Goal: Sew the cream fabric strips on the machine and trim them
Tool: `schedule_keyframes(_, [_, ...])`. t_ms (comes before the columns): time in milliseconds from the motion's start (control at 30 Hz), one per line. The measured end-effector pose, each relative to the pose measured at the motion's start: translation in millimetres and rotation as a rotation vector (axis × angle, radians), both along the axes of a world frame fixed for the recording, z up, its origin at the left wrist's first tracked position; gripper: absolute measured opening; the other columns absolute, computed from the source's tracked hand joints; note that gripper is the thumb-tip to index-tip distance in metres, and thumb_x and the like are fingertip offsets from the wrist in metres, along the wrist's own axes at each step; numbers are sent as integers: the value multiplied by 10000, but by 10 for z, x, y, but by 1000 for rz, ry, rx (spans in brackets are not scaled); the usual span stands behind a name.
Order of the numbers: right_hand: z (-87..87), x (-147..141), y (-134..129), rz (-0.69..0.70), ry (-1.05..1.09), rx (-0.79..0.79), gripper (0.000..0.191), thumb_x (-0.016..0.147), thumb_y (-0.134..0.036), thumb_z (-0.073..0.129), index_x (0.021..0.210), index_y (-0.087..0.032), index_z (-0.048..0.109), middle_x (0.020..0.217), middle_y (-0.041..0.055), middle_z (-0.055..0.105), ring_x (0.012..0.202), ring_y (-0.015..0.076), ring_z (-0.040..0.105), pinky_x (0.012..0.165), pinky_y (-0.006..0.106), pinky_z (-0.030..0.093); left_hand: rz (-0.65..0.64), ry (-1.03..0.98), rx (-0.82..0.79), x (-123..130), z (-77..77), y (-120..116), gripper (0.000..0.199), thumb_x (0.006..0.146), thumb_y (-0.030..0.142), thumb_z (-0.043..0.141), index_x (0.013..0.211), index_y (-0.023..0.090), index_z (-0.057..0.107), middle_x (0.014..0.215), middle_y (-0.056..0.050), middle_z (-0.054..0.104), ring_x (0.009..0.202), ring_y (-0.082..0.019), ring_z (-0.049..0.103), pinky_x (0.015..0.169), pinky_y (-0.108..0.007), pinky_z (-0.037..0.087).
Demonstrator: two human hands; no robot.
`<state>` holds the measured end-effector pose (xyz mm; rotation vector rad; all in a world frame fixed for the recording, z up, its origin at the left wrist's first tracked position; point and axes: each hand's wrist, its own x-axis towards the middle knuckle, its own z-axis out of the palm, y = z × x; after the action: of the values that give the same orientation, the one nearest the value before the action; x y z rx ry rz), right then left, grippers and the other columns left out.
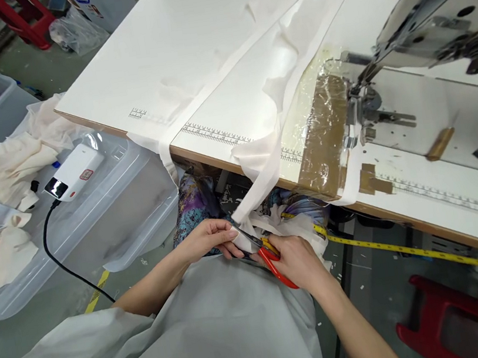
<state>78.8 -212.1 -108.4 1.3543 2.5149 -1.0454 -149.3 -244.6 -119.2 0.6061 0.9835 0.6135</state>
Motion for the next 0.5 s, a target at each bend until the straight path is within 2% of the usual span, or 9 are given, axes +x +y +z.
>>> schedule_keyframes(67, [-31, 21, -14, -30, 36, -20, 425, 852, -572, 492, 608, -243, 377, 536, -8, 534, 478, 139, 446, 488, 243, 285, -43, 38, 31, -48, -31, -4, 474, 760, 593, 681, 818, 137, 564, 778, -113, 735, 760, -215, 730, 604, -248, 532])
schedule_keyframes(133, [-51, 58, -44, -56, 61, -22, 428, 848, -572, 505, 615, -242, 364, 539, -18, 521, 483, 132, 435, 485, 237, 289, -63, 179, 153, -128, -53, 24, 477, 809, 567, 636, 1010, 137, 585, 914, -117, 727, 711, -182, 710, 586, -250, 515])
schedule_keyframes(200, [-66, 97, -84, -68, 82, -23, 453, 845, -591, 504, 615, -242, 330, 530, -32, 485, 486, 127, 422, 481, 234, 287, 15, 455, 388, -206, -42, 105, 495, 850, 499, 611, 1203, 158, 548, 1066, -119, 685, 716, -150, 672, 612, -257, 503])
schedule_keyframes(267, [-75, 123, -126, -80, 107, -30, 481, 842, -620, 491, 614, -243, 299, 521, -44, 439, 482, 122, 401, 475, 231, 282, 139, 739, 651, -228, 7, 235, 461, 886, 430, 583, 1265, 174, 535, 1147, -119, 636, 832, -164, 638, 699, -276, 502])
schedule_keyframes(333, [-76, 133, -158, -92, 134, -36, 492, 843, -635, 481, 615, -243, 291, 522, -51, 407, 480, 118, 383, 471, 230, 278, 200, 884, 867, -165, 64, 387, 396, 899, 405, 571, 1223, 178, 578, 1159, -121, 613, 1004, -215, 587, 821, -318, 489])
schedule_keyframes(400, [-67, 143, -178, -111, 164, -30, 483, 843, -626, 494, 622, -242, 302, 537, -54, 399, 491, 118, 378, 474, 229, 282, 189, 853, 1006, -48, 74, 518, 303, 906, 396, 562, 1102, 178, 637, 1129, -114, 616, 1074, -236, 553, 891, -339, 464])
schedule_keyframes(467, [-54, 181, -192, -148, 191, -22, 467, 840, -603, 523, 630, -241, 316, 555, -52, 409, 514, 122, 386, 487, 229, 299, 198, 747, 998, 43, -7, 590, 256, 922, 386, 531, 949, 164, 656, 1007, -95, 641, 984, -212, 586, 845, -309, 472])
schedule_keyframes(500, [-49, 215, -201, -174, 205, -23, 456, 838, -591, 538, 634, -241, 326, 564, -50, 418, 524, 123, 389, 495, 229, 311, 220, 715, 912, 54, -86, 598, 255, 930, 373, 514, 896, 158, 646, 932, -79, 646, 894, -189, 604, 781, -282, 479])
